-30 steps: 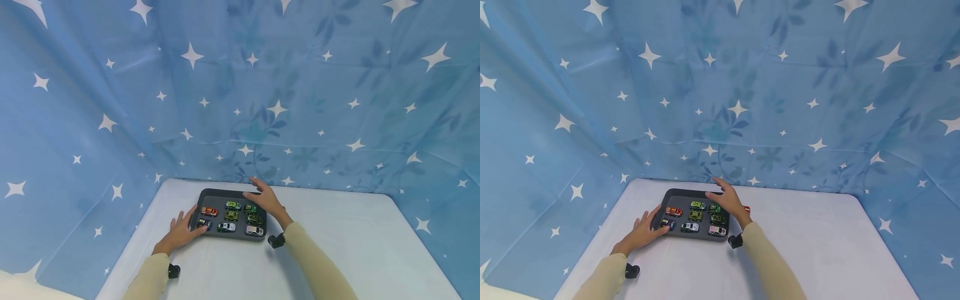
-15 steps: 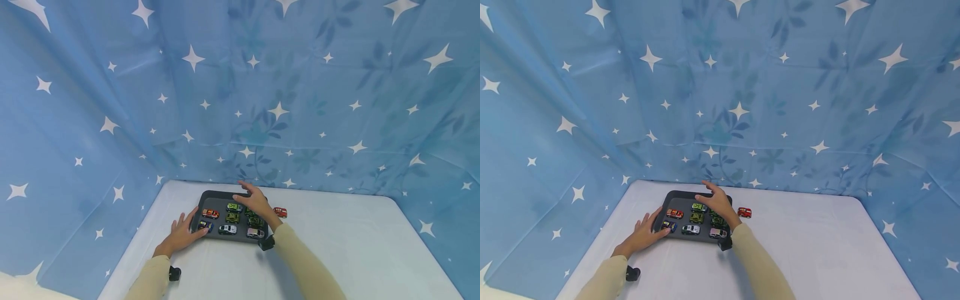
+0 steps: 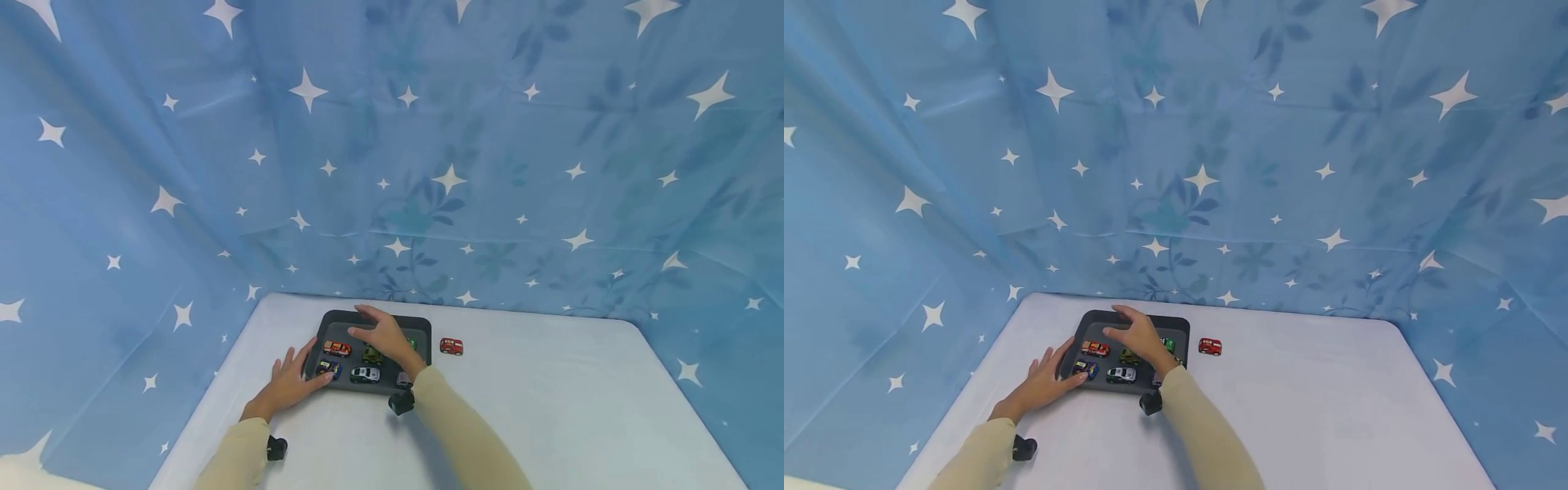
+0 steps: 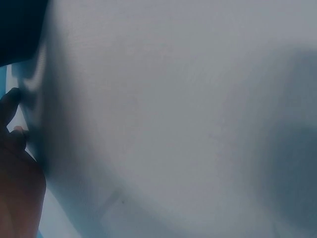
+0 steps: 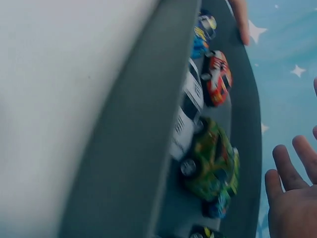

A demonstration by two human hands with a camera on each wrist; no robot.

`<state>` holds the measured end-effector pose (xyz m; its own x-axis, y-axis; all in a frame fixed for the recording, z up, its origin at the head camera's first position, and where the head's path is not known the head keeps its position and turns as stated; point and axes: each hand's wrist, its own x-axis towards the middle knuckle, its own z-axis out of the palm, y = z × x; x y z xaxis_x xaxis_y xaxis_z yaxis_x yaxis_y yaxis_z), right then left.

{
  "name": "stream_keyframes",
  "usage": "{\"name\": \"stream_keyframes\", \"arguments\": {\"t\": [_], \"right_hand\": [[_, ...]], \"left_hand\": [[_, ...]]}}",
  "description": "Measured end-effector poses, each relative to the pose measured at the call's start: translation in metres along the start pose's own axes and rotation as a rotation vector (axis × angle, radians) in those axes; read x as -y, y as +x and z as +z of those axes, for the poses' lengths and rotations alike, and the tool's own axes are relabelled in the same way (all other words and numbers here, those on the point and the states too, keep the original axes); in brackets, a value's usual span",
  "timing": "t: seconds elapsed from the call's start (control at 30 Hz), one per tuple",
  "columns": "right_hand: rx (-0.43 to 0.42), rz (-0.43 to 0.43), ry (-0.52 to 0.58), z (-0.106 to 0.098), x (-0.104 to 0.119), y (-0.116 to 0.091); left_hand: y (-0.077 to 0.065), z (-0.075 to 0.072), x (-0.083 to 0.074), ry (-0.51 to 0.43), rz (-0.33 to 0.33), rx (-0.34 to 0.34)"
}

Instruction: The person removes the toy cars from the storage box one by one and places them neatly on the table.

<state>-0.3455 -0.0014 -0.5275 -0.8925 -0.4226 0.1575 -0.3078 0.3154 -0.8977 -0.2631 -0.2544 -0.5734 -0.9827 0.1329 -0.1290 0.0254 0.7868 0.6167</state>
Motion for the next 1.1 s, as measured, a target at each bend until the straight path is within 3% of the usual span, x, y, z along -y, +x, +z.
{"name": "stream_keyframes", "arguments": {"t": [0.4, 1.1], "right_hand": [[0.041, 0.014, -0.088, 0.031, -0.003, 0.004], [0.039, 0.044, -0.097, 0.051, -0.008, 0.004]], "left_hand": [[0.000, 0.002, 0.001, 0.018, -0.015, 0.002], [-0.003, 0.001, -0.003, -0.019, -0.014, -0.012]]}}
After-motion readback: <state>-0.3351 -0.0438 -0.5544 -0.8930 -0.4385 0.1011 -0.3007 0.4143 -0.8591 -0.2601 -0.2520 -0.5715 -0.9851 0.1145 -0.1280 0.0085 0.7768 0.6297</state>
